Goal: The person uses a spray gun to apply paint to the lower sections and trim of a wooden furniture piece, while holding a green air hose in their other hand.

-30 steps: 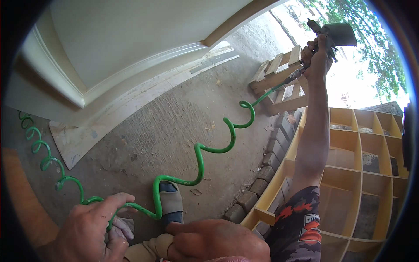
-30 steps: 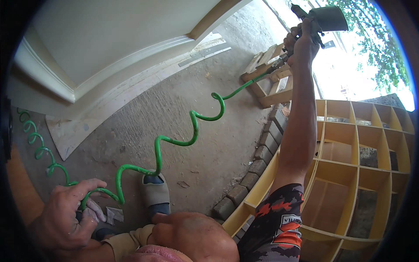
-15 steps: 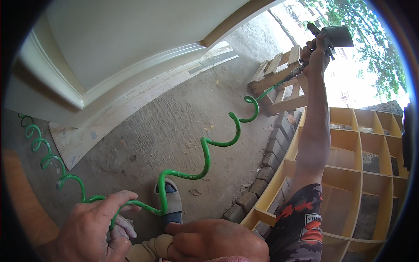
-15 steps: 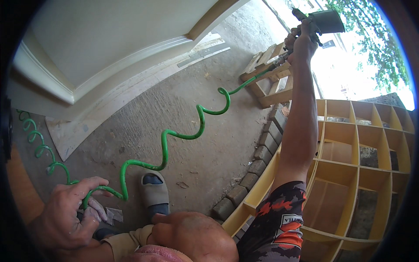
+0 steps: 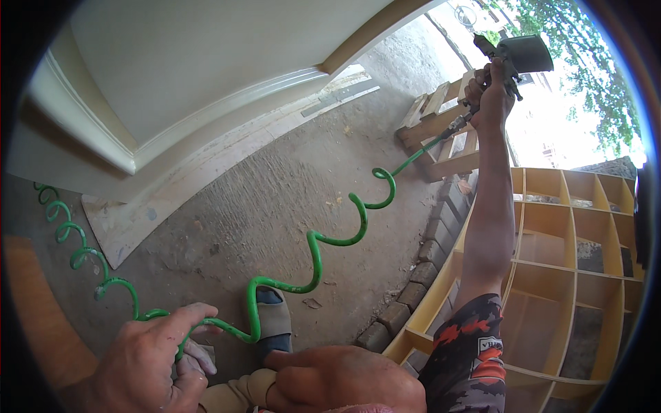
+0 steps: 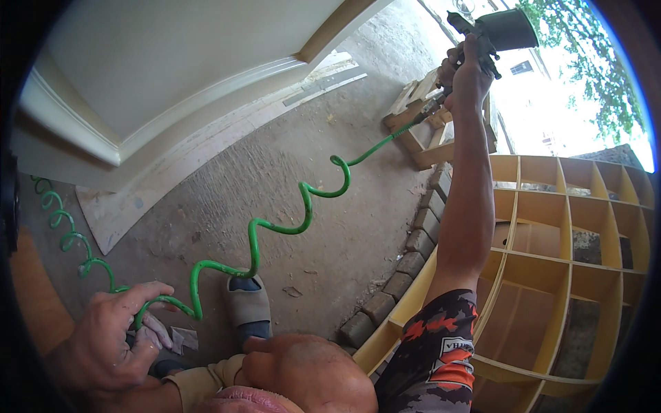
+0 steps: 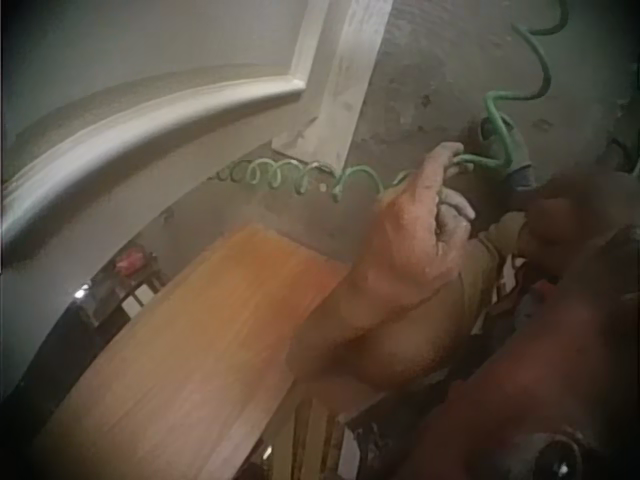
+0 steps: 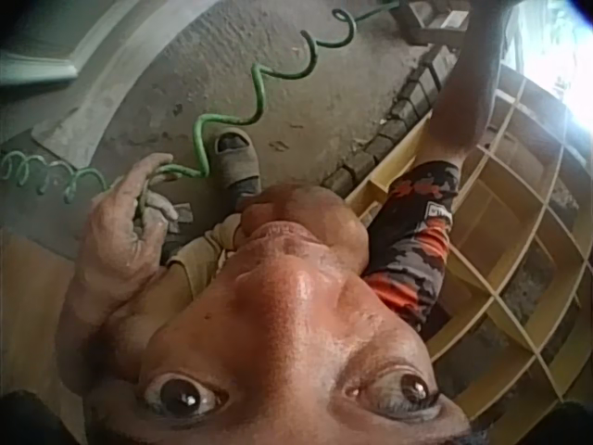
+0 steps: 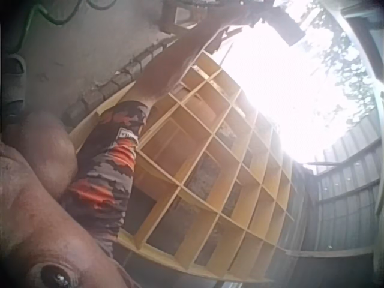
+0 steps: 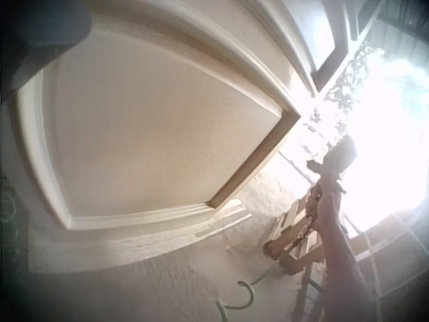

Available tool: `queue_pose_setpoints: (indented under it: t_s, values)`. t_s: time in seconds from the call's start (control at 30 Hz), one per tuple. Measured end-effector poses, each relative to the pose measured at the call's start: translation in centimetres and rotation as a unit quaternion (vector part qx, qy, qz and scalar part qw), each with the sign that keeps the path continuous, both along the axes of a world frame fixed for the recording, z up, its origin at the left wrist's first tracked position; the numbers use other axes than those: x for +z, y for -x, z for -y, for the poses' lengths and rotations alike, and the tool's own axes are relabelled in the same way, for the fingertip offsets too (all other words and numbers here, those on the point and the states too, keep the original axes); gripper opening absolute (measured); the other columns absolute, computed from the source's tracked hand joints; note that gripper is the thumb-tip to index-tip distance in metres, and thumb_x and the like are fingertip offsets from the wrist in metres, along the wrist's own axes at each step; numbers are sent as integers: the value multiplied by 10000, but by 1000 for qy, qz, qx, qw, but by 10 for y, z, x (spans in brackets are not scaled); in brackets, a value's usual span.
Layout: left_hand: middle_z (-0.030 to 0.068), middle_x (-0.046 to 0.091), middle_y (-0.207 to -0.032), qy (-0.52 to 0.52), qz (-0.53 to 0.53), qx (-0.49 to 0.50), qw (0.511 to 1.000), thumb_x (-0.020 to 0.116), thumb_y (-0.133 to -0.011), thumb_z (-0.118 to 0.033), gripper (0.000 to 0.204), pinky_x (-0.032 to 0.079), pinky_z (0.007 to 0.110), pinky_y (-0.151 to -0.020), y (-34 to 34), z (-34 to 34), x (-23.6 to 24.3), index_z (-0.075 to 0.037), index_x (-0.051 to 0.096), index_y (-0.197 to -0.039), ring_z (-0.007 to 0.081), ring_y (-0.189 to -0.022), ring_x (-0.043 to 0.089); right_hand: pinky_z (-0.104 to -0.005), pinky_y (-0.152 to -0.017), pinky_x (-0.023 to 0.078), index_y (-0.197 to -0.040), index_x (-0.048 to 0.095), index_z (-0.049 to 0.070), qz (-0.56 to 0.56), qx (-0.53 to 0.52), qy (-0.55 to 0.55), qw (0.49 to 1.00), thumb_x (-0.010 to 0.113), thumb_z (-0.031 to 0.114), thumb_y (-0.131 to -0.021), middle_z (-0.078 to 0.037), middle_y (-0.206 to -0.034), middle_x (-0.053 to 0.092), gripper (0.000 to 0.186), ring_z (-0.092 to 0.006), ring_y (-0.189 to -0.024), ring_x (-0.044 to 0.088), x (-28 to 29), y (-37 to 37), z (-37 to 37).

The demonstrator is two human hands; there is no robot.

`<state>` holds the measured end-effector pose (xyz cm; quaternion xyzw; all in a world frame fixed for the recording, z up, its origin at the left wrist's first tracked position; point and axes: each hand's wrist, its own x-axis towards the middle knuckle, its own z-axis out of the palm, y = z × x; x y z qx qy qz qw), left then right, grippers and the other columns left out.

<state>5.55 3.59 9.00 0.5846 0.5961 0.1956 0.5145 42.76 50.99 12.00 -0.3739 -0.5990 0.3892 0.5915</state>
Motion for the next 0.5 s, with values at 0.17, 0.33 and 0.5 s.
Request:
queue_pose_setpoints:
  t_s: [0.17,0.33,0.5]
  values:
    - [178,764,-835,15,-14,-3,1000,634,-824,-40,530,618,401,-728,1,1,0,40,637,-1348,313,-742,787,-286,-462,266,-944,597,109,9,13,3,1000,684,393,-1131,-6,-718,517,350,-82,-472,348,-6,8,23]
    - [186,752,-818,29,-48,-23,998,644,-834,-67,500,608,429,-735,3,0,3,43,647,-1322,356,-750,775,-301,-438,276,-972,611,47,11,89,5,996,658,369,-1144,-59,-746,600,368,-90,-443,403,-9,5,45]
    - [178,766,-825,31,-31,-13,999,642,-848,-57,493,613,430,-741,3,1,2,46,642,-1330,353,-767,787,-288,-438,270,-1064,663,43,32,67,-7,997,650,405,-1144,-109,-885,714,371,-76,-448,384,-12,19,65]
